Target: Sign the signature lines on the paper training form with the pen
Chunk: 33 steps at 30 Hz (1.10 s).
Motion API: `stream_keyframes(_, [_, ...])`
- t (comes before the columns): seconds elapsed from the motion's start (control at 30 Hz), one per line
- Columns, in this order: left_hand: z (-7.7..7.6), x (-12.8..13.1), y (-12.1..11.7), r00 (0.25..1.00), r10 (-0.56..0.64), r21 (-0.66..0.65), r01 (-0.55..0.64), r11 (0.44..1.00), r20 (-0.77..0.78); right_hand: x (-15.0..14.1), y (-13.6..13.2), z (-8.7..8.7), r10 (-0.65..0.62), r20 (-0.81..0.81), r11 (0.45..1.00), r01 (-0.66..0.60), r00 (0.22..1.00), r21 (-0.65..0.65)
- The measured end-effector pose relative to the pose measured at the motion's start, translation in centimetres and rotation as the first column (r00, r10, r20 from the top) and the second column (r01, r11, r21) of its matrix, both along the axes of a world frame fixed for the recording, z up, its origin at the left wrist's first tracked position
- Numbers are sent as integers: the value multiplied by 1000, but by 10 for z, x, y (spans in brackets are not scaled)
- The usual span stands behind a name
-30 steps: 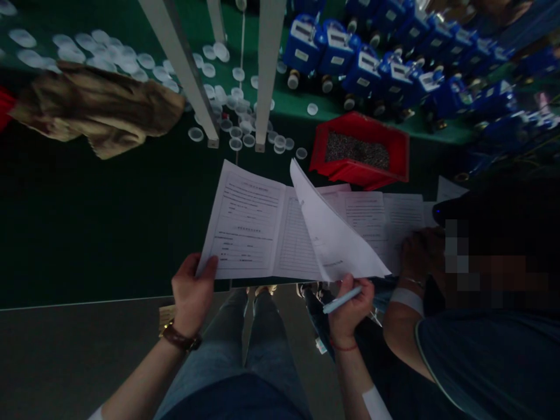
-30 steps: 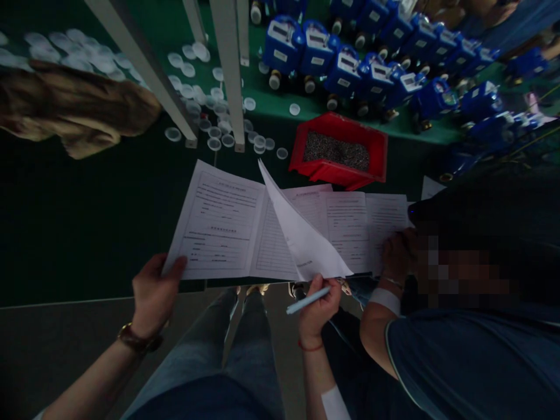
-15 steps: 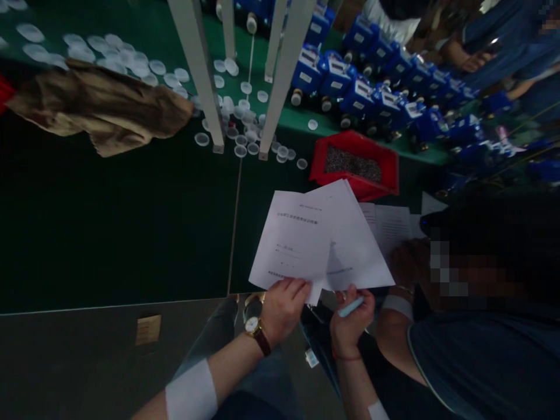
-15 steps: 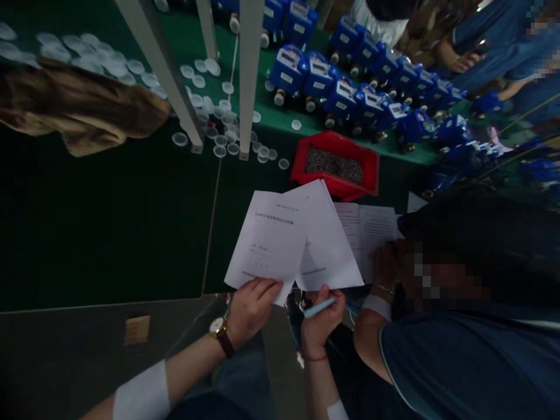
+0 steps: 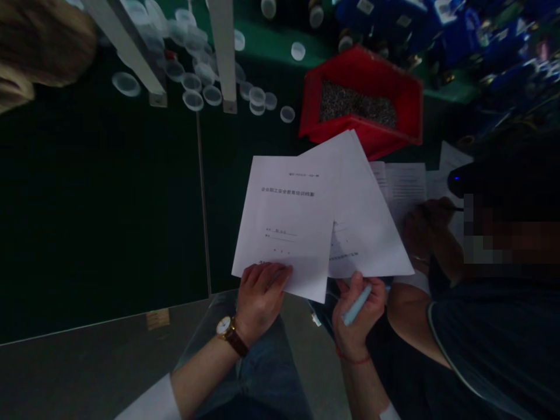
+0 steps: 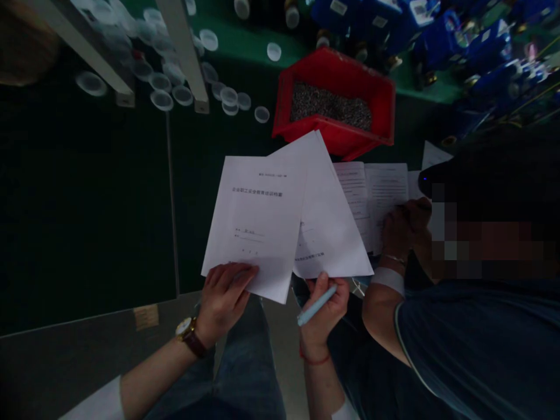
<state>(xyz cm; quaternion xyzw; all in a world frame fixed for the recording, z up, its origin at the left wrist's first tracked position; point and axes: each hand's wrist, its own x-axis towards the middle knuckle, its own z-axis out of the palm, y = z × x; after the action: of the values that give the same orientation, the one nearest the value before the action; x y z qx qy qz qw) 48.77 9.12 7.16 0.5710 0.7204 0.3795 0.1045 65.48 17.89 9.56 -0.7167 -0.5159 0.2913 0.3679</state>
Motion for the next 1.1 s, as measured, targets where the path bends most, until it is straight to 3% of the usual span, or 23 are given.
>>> stream_keyframes(0.4, [-4, -1, -7, 997, 12, -18, -11, 1000, 78, -8, -2, 2, 4, -119, 1000, -1, 993, 26])
stream_keyframes(1.1, [-3, 5, -9, 989, 52, -8, -51, 999, 135, -9, -7, 7, 9, -67, 997, -4, 998, 82])
